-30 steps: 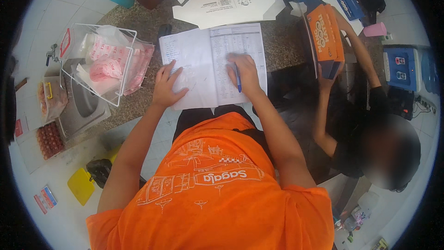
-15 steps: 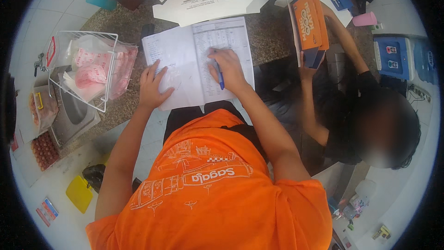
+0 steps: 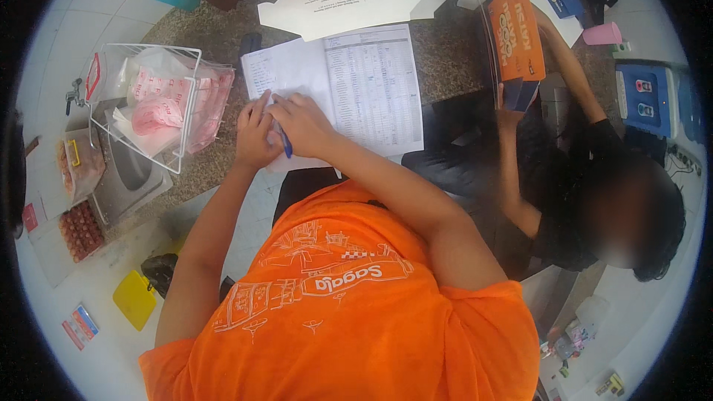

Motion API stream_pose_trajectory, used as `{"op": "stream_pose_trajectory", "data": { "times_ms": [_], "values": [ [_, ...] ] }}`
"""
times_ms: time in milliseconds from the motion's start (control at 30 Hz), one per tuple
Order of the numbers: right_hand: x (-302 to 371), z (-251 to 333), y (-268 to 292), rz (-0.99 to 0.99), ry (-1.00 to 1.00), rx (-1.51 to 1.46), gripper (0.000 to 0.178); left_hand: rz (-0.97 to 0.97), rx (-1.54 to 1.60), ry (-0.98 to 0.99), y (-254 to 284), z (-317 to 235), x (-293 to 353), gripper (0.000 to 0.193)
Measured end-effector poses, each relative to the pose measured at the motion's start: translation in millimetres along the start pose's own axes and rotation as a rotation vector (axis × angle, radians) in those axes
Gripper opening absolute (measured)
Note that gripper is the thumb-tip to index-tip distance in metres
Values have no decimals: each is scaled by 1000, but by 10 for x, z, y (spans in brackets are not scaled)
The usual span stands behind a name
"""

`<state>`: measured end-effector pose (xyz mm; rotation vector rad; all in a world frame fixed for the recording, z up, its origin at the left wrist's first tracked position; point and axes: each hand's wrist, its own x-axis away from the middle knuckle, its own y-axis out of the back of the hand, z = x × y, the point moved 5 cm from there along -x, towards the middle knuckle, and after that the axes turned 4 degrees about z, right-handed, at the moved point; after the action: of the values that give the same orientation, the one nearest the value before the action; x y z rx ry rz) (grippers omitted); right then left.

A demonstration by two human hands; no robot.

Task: Checking and recording items in a logbook while another person holds food packaging.

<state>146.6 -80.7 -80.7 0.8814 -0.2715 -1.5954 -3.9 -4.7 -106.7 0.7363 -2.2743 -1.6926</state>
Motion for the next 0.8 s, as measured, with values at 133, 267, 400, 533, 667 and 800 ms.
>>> {"op": "stream_pose_trajectory", "data": {
  "times_ms": [133,267,400,533,667,800],
  "values": [
    [-63,-184,-74,-91,-109,-129,36,20,67,-9,38,-108,-58,71],
    [-20,-302,-337,-190,-81,-131,31,-28,52,-54,22,8,0,71],
    [-89,-206,-250,-143,-10,-113,39,8,37,-18,11,33,25,74],
    [-51,-134,-203,-78,7,-3,48,2,21,-25,-21,39,39,76],
    [-29,-192,-239,-17,-41,30,53,14,6,-8,-9,-21,15,76],
    [-33,-187,-265,1,-49,70,54,16,18,-4,11,-39,10,75]
  ]
}}
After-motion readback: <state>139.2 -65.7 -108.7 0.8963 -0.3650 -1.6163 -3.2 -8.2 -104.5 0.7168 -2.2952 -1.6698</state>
